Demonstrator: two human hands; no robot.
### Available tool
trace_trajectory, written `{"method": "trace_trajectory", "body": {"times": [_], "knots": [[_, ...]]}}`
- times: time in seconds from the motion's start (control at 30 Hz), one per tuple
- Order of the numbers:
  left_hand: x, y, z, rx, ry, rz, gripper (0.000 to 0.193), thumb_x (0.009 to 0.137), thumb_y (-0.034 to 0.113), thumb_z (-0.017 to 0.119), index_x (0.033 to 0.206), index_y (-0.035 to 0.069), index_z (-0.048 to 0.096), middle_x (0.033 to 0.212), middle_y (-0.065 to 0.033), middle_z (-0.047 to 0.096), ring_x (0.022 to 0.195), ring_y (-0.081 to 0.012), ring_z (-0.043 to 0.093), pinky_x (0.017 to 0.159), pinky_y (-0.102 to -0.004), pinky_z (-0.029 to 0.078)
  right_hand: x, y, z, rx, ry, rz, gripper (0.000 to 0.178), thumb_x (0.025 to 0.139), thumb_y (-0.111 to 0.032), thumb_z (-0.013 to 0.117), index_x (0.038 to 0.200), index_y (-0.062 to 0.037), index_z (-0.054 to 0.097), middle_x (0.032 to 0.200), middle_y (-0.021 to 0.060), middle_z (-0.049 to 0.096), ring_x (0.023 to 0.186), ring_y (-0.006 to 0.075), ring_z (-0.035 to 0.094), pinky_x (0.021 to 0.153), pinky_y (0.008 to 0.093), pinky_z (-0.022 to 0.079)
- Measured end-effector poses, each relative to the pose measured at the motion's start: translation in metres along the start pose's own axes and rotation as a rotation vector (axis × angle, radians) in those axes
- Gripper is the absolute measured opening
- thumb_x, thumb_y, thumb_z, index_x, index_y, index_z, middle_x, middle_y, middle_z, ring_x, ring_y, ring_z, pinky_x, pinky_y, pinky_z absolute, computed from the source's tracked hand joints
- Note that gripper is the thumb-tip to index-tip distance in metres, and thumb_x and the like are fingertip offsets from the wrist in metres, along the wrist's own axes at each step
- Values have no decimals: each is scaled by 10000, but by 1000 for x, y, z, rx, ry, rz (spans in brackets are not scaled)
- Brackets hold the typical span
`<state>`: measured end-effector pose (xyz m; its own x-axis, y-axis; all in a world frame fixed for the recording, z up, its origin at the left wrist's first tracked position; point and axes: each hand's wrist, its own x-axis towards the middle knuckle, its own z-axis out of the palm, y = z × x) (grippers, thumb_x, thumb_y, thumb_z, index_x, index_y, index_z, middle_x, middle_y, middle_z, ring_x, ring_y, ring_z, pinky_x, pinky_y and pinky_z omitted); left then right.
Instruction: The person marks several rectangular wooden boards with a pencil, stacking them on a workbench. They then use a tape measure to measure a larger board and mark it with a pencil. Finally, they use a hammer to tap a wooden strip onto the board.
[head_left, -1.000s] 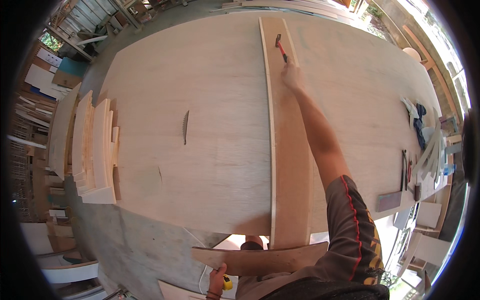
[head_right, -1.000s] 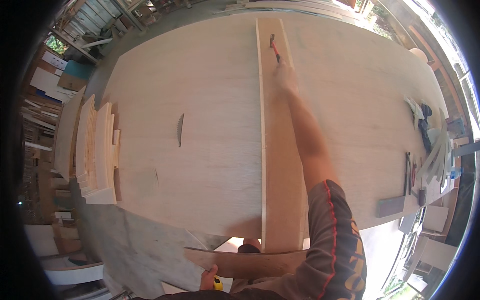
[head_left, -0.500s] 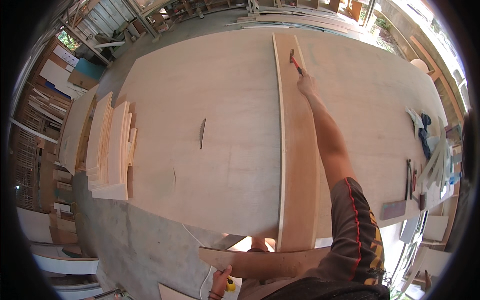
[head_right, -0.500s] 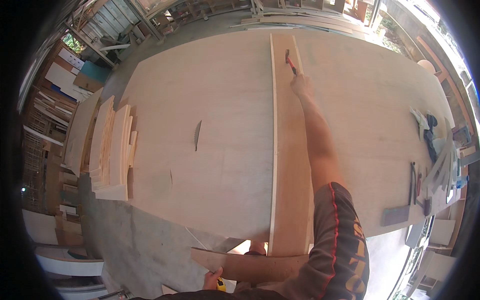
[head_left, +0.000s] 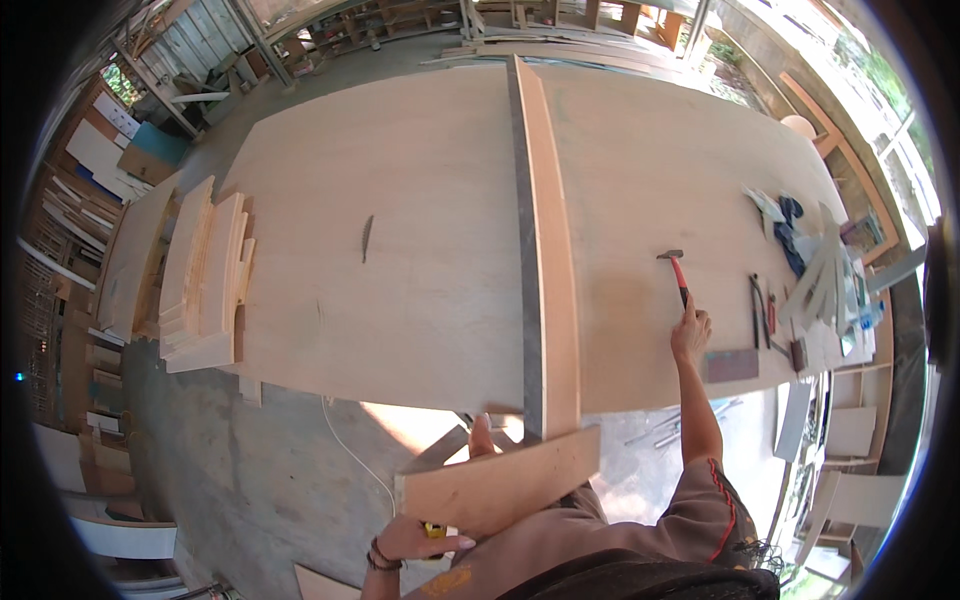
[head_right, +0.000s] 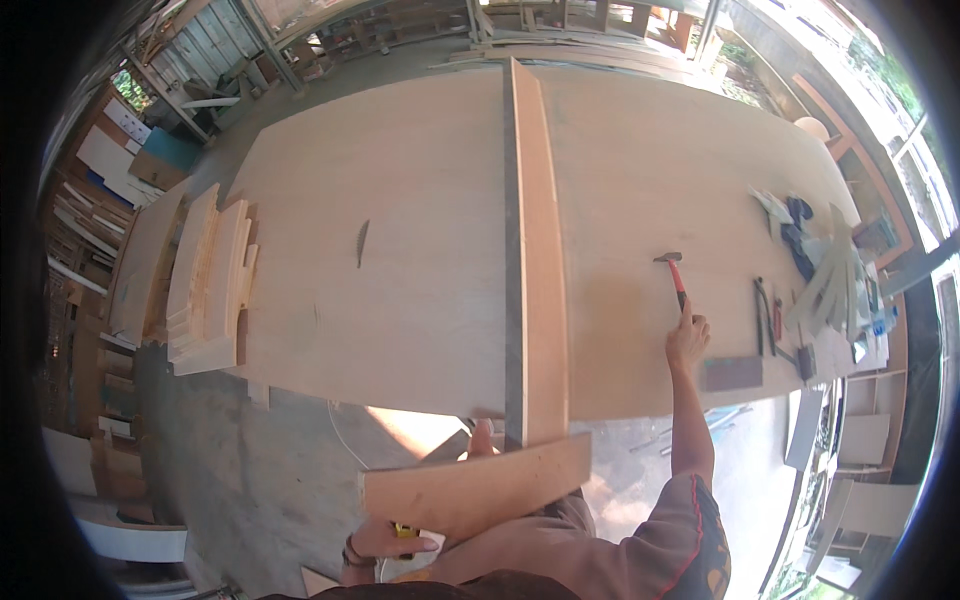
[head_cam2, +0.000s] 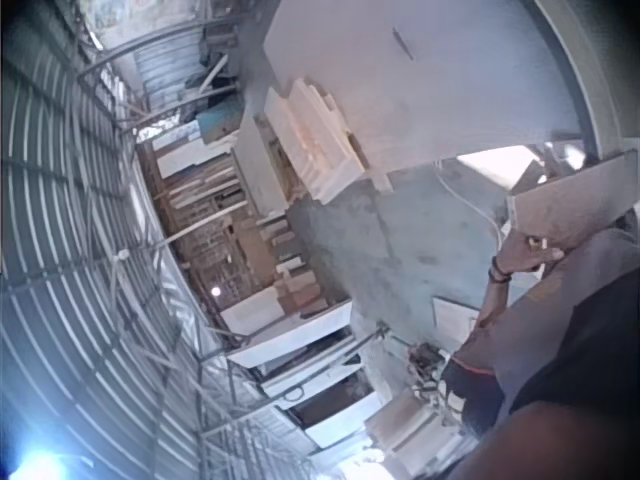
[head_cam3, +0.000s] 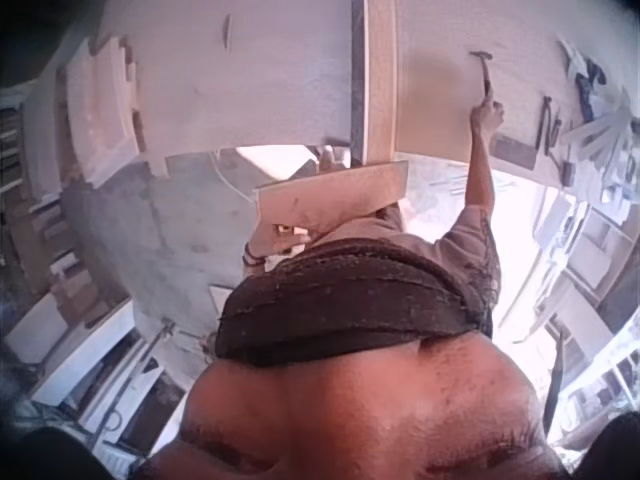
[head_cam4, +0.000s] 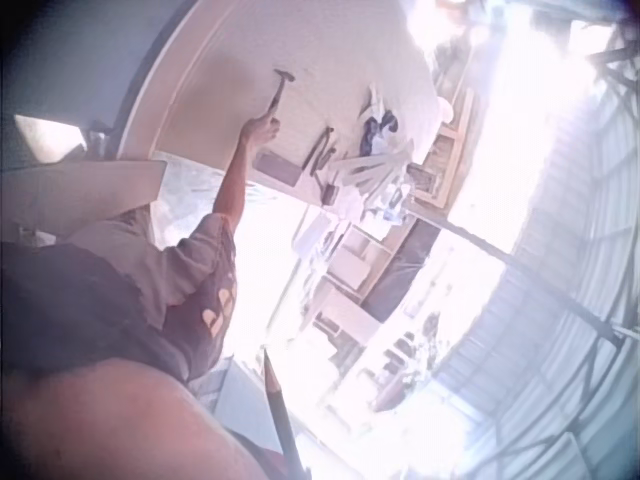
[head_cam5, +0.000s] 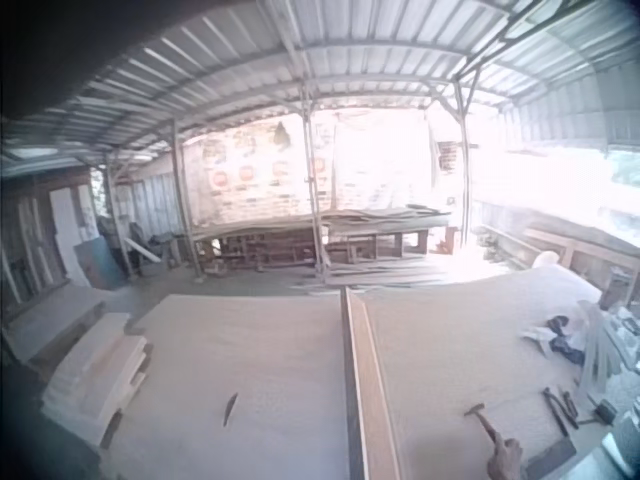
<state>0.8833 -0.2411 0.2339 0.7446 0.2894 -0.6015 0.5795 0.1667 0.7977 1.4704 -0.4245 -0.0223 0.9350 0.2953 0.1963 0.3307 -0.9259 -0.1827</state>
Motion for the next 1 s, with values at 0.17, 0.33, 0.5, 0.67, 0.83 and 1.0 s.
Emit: {"method": "trace_trajectory", "body": {"times": [0.17, 0.33, 0.5, 0.67, 0.83, 1.0], "knots": [[43, 72, 47, 207, -374, 497, 573, 816, 264, 826, 1283, 0, 627, 1145, -118, 687, 1063, -197, 644, 932, -323, 503, -95, 71, -62, 190, -83, -393, 700, 796, -48, 658, 1464, -153, 476, 1346, 194, 522, 1267, 391, 476, 1039, 483, 410], [73, 61, 108, 95, -482, 496, 587, 865, 242, 773, 1384, 48, 581, 1291, -82, 676, 918, -105, 612, 816, -262, 493, -256, 91, -122, 676, -808, -486, 798, 792, -224, 822, 1473, -73, 435, 1508, 151, 424, 1418, 329, 372, 1179, 454, 300], [102, 33, 124, 218, -416, 313, 460, 955, 251, 687, 1361, 53, 599, 1137, -62, 731, 1041, -110, 638, 907, -274, 493, -324, 73, -114, 1612, -524, 585, 544, 939, -266, 701, 1373, -57, 447, 1336, 109, 520, 1205, 272, 573, 955, 476, 534], [110, 1, 115, 201, -318, 268, 436, 981, 292, 644, 1306, 4, 608, 988, -95, 753, 898, -124, 678, 849, -284, 518, -326, 71, -72, 1766, -439, 933, 456, 978, -279, 656, 1325, -61, 456, 1232, 106, 585, 1123, 287, 612, 921, 548, 552], [108, -36, 100, 62, -172, 161, 336, 1002, 277, 611, 1205, 13, 652, 898, -56, 724, 815, -113, 674, 762, -265, 506, -334, 71, -44, 1761, -527, 1025, 471, 985, -313, 641, 1337, -47, 477, 1249, 144, 566, 1154, 304, 588, 955, 548, 536], [105, -64, 92, -193, 35, 26, 281, 1004, 274, 613, 1147, 37, 665, 779, 0, 624, 685, -111, 649, 638, -254, 494, -310, 88, -61, 1203, -872, 959, 656, 904, -533, 673, 1160, 64, 586, 989, 179, 688, 856, 266, 701, 693, 399, 582]]}}
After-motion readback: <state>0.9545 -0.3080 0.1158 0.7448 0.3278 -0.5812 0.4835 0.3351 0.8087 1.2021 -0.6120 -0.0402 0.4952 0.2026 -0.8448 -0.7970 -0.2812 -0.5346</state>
